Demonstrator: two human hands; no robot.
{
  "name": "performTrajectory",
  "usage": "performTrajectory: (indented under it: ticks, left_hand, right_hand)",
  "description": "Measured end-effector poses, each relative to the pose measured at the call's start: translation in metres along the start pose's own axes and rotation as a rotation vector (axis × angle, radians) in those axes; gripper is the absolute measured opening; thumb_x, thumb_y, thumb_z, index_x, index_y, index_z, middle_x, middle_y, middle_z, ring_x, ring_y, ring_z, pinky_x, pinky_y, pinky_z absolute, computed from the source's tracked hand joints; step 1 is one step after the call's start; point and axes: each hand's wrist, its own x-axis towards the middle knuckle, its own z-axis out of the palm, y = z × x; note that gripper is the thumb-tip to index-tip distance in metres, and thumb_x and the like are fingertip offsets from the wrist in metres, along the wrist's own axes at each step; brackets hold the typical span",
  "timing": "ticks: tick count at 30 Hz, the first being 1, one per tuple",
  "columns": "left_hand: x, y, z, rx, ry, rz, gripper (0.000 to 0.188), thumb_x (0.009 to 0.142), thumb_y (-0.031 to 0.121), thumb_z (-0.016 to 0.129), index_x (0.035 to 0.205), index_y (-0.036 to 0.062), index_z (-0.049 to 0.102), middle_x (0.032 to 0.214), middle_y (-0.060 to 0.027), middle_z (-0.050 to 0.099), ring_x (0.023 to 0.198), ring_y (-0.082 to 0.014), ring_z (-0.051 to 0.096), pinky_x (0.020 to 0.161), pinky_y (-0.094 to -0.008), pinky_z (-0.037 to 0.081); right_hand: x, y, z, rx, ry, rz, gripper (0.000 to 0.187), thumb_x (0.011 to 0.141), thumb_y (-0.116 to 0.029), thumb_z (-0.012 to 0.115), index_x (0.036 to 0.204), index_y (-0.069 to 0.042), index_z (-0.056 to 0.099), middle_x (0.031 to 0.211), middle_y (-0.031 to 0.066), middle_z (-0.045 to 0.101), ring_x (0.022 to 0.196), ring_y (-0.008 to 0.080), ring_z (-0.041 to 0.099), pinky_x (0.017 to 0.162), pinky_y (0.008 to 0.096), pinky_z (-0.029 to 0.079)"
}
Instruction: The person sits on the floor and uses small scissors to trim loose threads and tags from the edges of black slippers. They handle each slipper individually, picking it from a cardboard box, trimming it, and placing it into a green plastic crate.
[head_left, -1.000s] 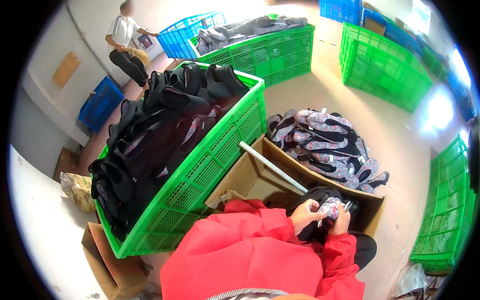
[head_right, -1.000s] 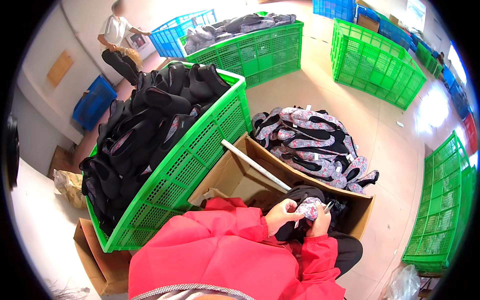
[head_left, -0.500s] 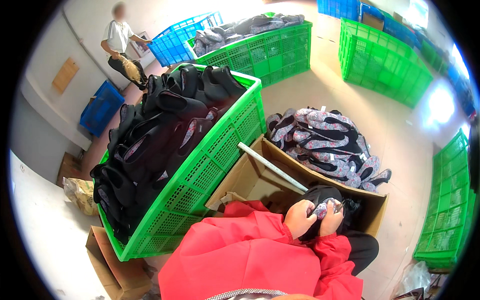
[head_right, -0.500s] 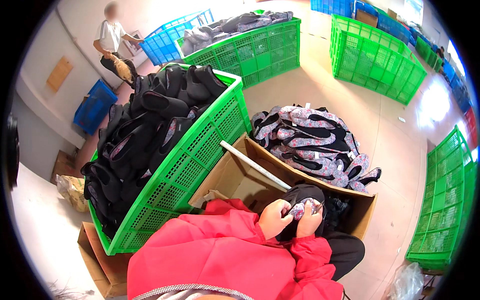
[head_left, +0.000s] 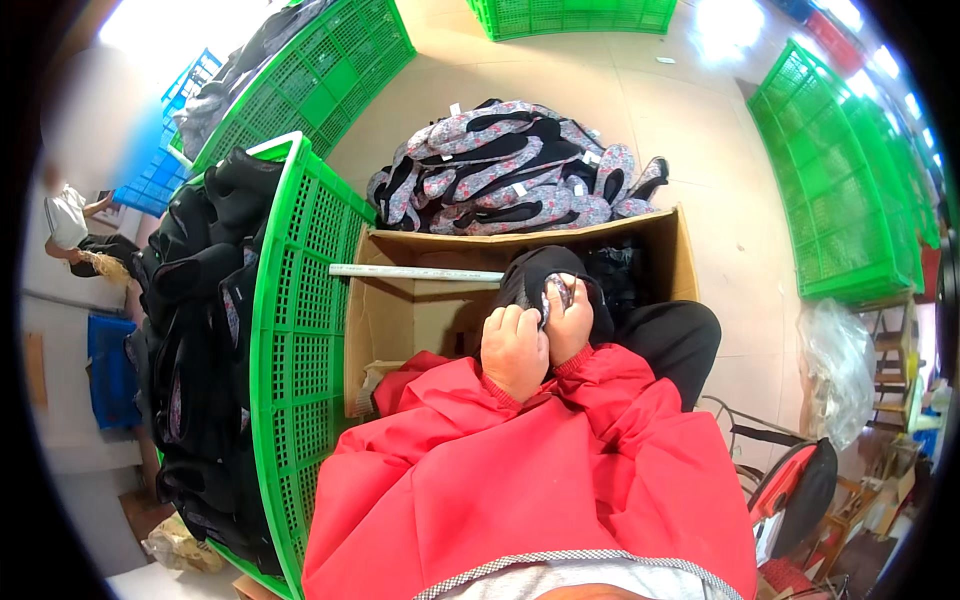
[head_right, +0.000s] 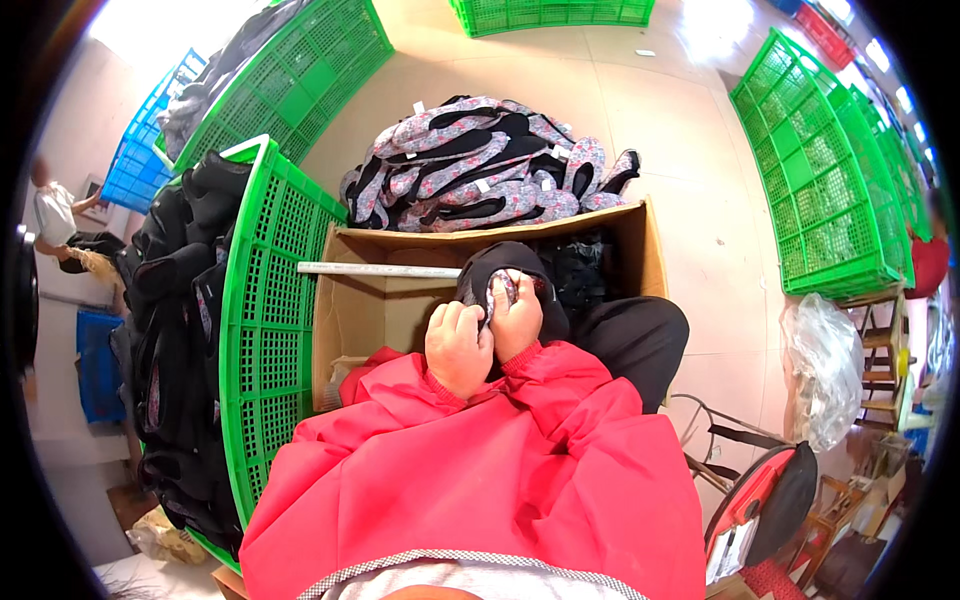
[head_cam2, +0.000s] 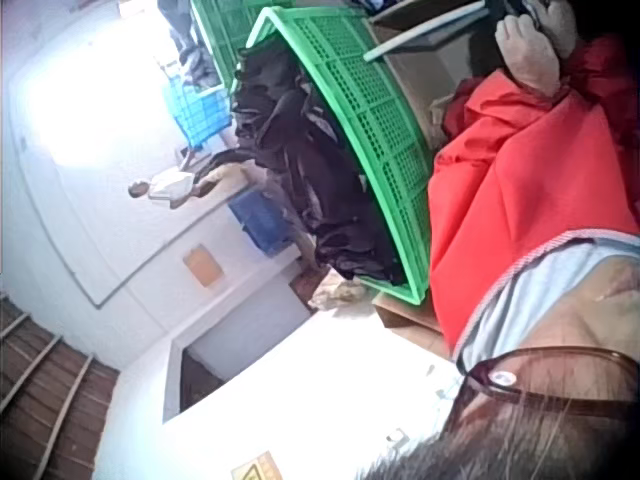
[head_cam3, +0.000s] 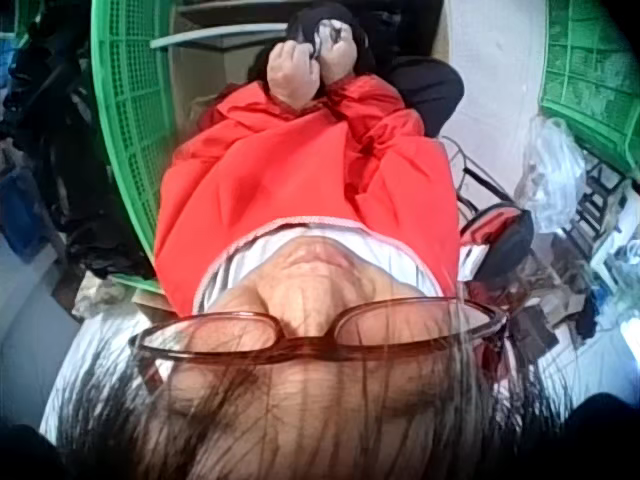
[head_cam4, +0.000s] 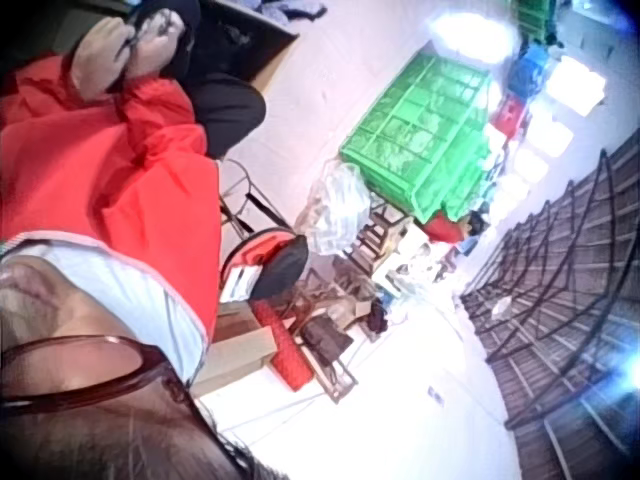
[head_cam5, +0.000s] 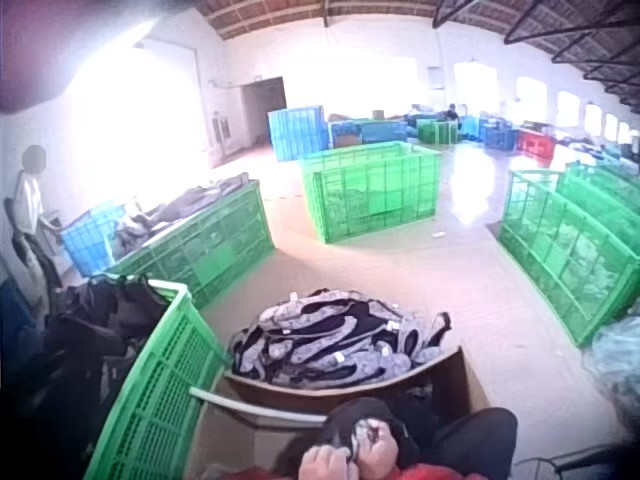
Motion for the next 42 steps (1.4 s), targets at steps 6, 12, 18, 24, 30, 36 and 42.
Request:
performTrajectory:
  ticks: [6, 12, 18, 24, 30, 36, 42]
  left_hand:
    - [0.014, -0.015, -0.014, 0.117, -0.041, 0.0, 0.018, 0.066, 0.002, 0.063, 0.081, 0.0052, 0.054, 0.08, -0.0131, 0.052, 0.079, -0.035, 0.052, 0.073, -0.0448, 0.043]
    - [0.03, -0.039, -0.017, 0.103, -0.058, 0.073, 0.016, 0.066, -0.003, 0.06, 0.077, 0.0058, 0.053, 0.079, -0.0118, 0.052, 0.079, -0.0336, 0.052, 0.071, -0.0431, 0.044]
    - [0.031, -0.037, -0.013, 0.137, -0.053, 0.1, 0.017, 0.068, -0.003, 0.06, 0.083, 0.0049, 0.057, 0.088, -0.0125, 0.058, 0.086, -0.0337, 0.056, 0.076, -0.0403, 0.047]
    - [0.017, -0.021, -0.022, 0.042, -0.131, 0.063, 0.026, 0.071, 0.003, 0.063, 0.097, 0.0032, 0.062, 0.109, -0.016, 0.062, 0.102, -0.035, 0.059, 0.087, -0.0409, 0.047]
    - [0.011, -0.004, -0.027, 0.134, -0.182, 0.128, 0.032, 0.076, 0.02, 0.073, 0.106, 0.0095, 0.071, 0.121, -0.0191, 0.06, 0.109, -0.0347, 0.059, 0.091, -0.0431, 0.046]
    - [0.003, -0.008, -0.022, 0.142, -0.18, 0.117, 0.033, 0.074, 0.022, 0.075, 0.105, 0.0097, 0.072, 0.121, -0.0178, 0.06, 0.108, -0.0334, 0.059, 0.091, -0.0427, 0.046]
    - [0.008, -0.007, -0.025, 0.024, -0.142, 0.121, 0.035, 0.069, 0.016, 0.077, 0.103, 0.0082, 0.073, 0.119, -0.0183, 0.06, 0.108, -0.0358, 0.057, 0.095, -0.043, 0.045]
  right_hand:
    - [-0.004, -0.018, -0.02, 0.069, -0.186, 0.079, 0.029, 0.097, -0.024, 0.055, 0.111, 0.002, 0.059, 0.097, 0.0182, 0.067, 0.085, 0.0275, 0.066, 0.079, 0.0352, 0.051]
    - [-0.022, -0.026, -0.031, 0.316, -0.274, 0.384, 0.034, 0.093, -0.018, 0.064, 0.118, 0.004, 0.056, 0.102, 0.0085, 0.066, 0.088, 0.0126, 0.063, 0.08, 0.027, 0.05]
    - [-0.025, -0.025, -0.035, 0.343, -0.227, 0.477, 0.041, 0.085, -0.015, 0.073, 0.117, 0.003, 0.056, 0.096, 0.0074, 0.067, 0.08, 0.0115, 0.063, 0.075, 0.0245, 0.05]
    - [-0.025, -0.022, -0.031, 0.395, -0.205, 0.47, 0.04, 0.082, -0.013, 0.075, 0.115, 0.003, 0.058, 0.096, 0.008, 0.067, 0.081, 0.0121, 0.062, 0.075, 0.0257, 0.05]
    - [-0.018, -0.019, -0.046, 0.476, -0.267, 0.551, 0.034, 0.089, -0.015, 0.069, 0.117, 0.001, 0.058, 0.086, 0.0074, 0.067, 0.052, 0.0071, 0.051, 0.045, 0.0226, 0.04]
    - [0.002, -0.068, -0.093, 0.562, -0.325, 0.6, 0.027, 0.097, -0.008, 0.055, 0.123, 0.001, 0.056, 0.1, 0.0168, 0.068, 0.061, 0.0109, 0.061, 0.039, 0.018, 0.033]
    - [0.028, -0.021, -0.106, 0.121, -0.306, 0.136, 0.027, 0.085, -0.007, 0.072, 0.109, -0.002, 0.062, 0.1, 0.0025, 0.064, 0.09, 0.0079, 0.058, 0.079, 0.0228, 0.048]
